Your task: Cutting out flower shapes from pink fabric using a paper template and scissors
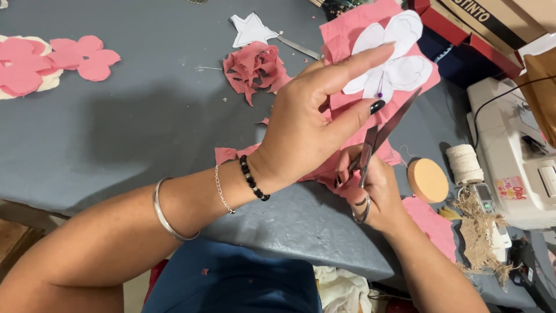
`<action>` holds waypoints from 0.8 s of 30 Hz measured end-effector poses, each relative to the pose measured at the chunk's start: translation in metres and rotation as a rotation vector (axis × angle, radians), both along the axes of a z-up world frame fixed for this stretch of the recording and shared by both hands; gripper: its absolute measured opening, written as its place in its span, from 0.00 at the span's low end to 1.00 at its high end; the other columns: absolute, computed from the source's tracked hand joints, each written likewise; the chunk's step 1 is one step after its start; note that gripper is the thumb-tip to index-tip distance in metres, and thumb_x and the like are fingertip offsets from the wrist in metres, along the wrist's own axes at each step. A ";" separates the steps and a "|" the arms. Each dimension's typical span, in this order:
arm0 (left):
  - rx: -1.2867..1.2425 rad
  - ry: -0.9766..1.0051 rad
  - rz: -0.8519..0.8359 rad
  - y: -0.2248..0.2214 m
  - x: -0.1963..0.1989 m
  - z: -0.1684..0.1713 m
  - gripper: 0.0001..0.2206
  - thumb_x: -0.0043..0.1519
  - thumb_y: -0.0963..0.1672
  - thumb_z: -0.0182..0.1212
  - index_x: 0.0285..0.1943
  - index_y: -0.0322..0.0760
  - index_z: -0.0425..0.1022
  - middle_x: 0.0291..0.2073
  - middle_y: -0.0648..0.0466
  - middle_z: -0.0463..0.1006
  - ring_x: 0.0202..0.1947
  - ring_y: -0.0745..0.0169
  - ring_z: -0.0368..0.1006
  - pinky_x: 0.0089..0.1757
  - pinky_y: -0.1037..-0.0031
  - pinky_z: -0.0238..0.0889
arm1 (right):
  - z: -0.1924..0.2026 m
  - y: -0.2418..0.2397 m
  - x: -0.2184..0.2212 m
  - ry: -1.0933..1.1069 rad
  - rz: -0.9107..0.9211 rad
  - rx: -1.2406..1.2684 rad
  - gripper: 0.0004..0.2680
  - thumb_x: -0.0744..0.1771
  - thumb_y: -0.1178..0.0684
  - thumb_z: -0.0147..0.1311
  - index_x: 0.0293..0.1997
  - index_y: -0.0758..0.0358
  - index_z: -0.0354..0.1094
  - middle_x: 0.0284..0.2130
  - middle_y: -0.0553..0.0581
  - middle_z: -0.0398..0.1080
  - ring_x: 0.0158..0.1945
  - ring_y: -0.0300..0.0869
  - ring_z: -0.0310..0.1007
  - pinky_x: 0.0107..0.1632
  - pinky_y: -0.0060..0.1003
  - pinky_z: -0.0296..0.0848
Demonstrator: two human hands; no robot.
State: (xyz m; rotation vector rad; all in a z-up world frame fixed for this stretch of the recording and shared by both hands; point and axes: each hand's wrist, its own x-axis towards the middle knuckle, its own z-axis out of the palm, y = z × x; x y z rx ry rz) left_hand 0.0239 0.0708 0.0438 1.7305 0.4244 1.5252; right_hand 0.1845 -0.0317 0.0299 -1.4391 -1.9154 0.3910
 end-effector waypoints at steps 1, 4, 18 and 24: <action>-0.010 0.003 -0.003 0.000 0.000 -0.001 0.25 0.66 0.37 0.66 0.70 0.58 0.70 0.54 0.73 0.83 0.38 0.70 0.61 0.46 0.84 0.64 | 0.000 0.000 -0.001 -0.032 -0.004 0.008 0.22 0.71 0.30 0.29 0.33 0.59 0.59 0.26 0.49 0.63 0.25 0.36 0.66 0.31 0.30 0.66; -0.021 0.026 -0.003 -0.001 0.001 -0.002 0.26 0.66 0.38 0.68 0.70 0.59 0.70 0.55 0.75 0.82 0.39 0.71 0.62 0.47 0.85 0.65 | -0.003 0.001 0.002 -0.066 -0.012 0.006 0.27 0.68 0.21 0.27 0.32 0.58 0.59 0.26 0.48 0.64 0.25 0.37 0.67 0.31 0.31 0.66; -0.049 0.037 0.118 0.007 -0.012 0.011 0.29 0.70 0.37 0.69 0.76 0.57 0.66 0.34 0.69 0.69 0.37 0.69 0.54 0.43 0.85 0.59 | -0.005 -0.001 0.002 -0.065 0.059 0.008 0.24 0.68 0.24 0.32 0.38 0.57 0.61 0.25 0.45 0.62 0.26 0.34 0.64 0.34 0.29 0.66; -0.001 0.031 0.117 0.005 -0.003 0.002 0.28 0.71 0.38 0.72 0.76 0.59 0.66 0.35 0.69 0.74 0.35 0.71 0.53 0.38 0.83 0.59 | -0.006 -0.003 0.005 -0.018 0.042 -0.003 0.24 0.68 0.23 0.34 0.38 0.57 0.62 0.26 0.45 0.62 0.27 0.33 0.66 0.34 0.28 0.66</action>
